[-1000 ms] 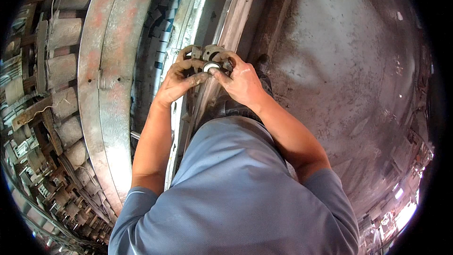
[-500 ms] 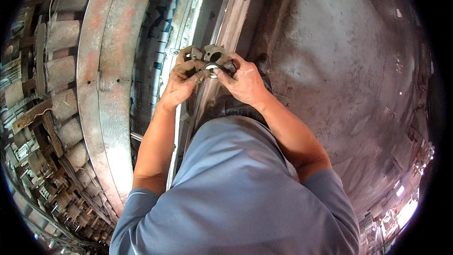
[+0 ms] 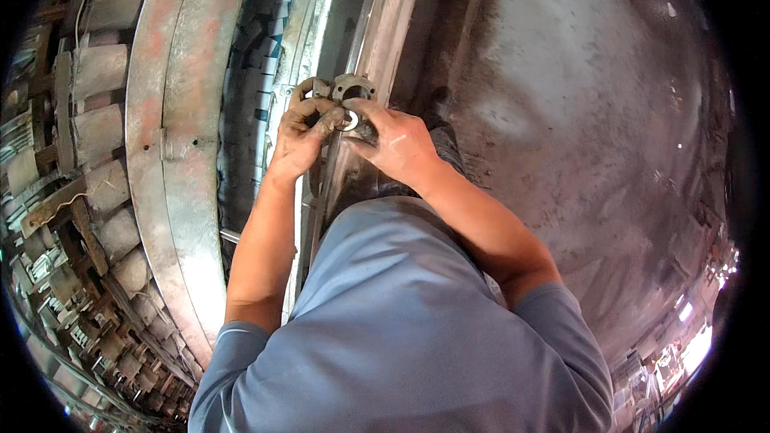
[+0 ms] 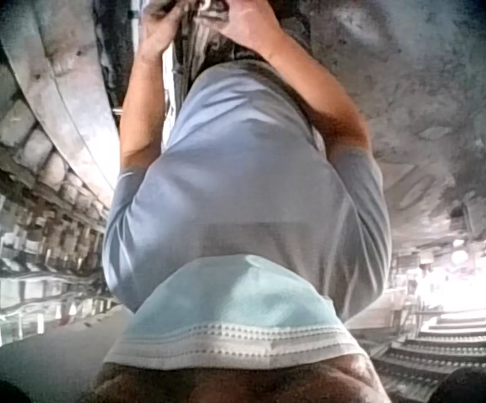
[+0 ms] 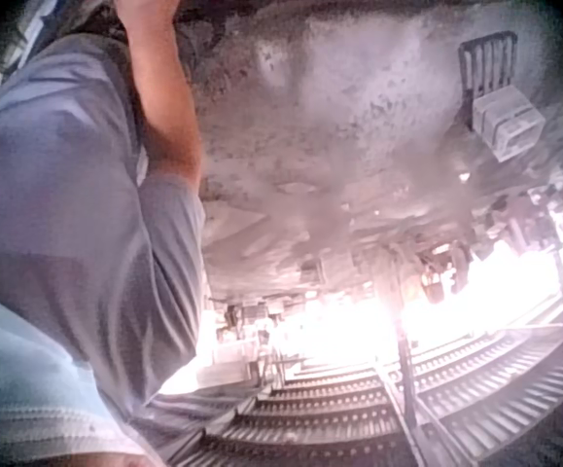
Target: The person holds a small metal part and repeatedly scrapes its inner surface with a hooked tool. The person rotates the part to access different areas and continues scraping for the duration of the clip.
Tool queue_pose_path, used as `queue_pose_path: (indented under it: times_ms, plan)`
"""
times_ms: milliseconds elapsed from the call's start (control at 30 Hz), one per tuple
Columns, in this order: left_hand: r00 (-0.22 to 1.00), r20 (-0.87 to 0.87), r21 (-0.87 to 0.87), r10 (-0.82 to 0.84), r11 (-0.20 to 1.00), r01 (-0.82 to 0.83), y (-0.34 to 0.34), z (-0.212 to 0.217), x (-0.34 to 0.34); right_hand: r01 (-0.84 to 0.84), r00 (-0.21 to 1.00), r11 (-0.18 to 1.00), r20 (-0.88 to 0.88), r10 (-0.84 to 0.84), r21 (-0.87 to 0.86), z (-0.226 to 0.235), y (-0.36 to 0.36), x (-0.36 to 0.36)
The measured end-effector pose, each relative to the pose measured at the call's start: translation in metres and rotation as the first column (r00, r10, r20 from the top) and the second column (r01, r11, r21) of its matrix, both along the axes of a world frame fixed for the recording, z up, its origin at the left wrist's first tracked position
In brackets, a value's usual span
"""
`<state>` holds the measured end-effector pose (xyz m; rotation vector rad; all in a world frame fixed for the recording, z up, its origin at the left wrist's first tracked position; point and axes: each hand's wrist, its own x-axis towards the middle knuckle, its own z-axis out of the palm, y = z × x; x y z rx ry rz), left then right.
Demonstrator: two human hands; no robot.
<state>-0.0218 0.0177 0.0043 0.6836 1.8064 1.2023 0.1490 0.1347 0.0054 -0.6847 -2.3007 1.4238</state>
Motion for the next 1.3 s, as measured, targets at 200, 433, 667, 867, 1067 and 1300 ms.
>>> queue_pose_path:
  times_ms: [200,433,667,867,1067,1300]
  plan:
    - [0.997,0.066,0.013,0.031,0.999,-0.032,0.003,0.004,0.001,0.038,0.995,0.966,0.077,-0.059,0.255,-0.007,-0.001,-0.003]
    - [0.996,0.088,0.069,0.025,0.997,-0.031,0.001,-0.003,-0.002,0.050,0.997,0.956,0.042,-0.065,0.291,-0.011,-0.003,-0.005]
    - [0.987,0.151,0.115,-0.053,0.993,0.036,-0.003,-0.002,-0.011,0.142,0.985,0.971,0.066,-0.157,0.192,-0.011,0.015,0.002]
    - [0.992,0.109,0.112,-0.057,0.993,0.045,-0.003,-0.008,-0.011,0.092,0.987,0.990,0.119,-0.104,0.106,-0.006,0.025,-0.003]
    - [0.991,0.124,0.157,-0.056,0.987,0.037,-0.003,-0.009,-0.010,0.053,0.993,0.985,0.099,-0.070,0.163,-0.007,0.028,-0.006]
    - [0.993,0.115,0.088,0.010,0.996,-0.020,0.003,0.000,-0.007,0.018,0.986,0.981,0.157,-0.049,0.195,-0.002,0.024,-0.011]
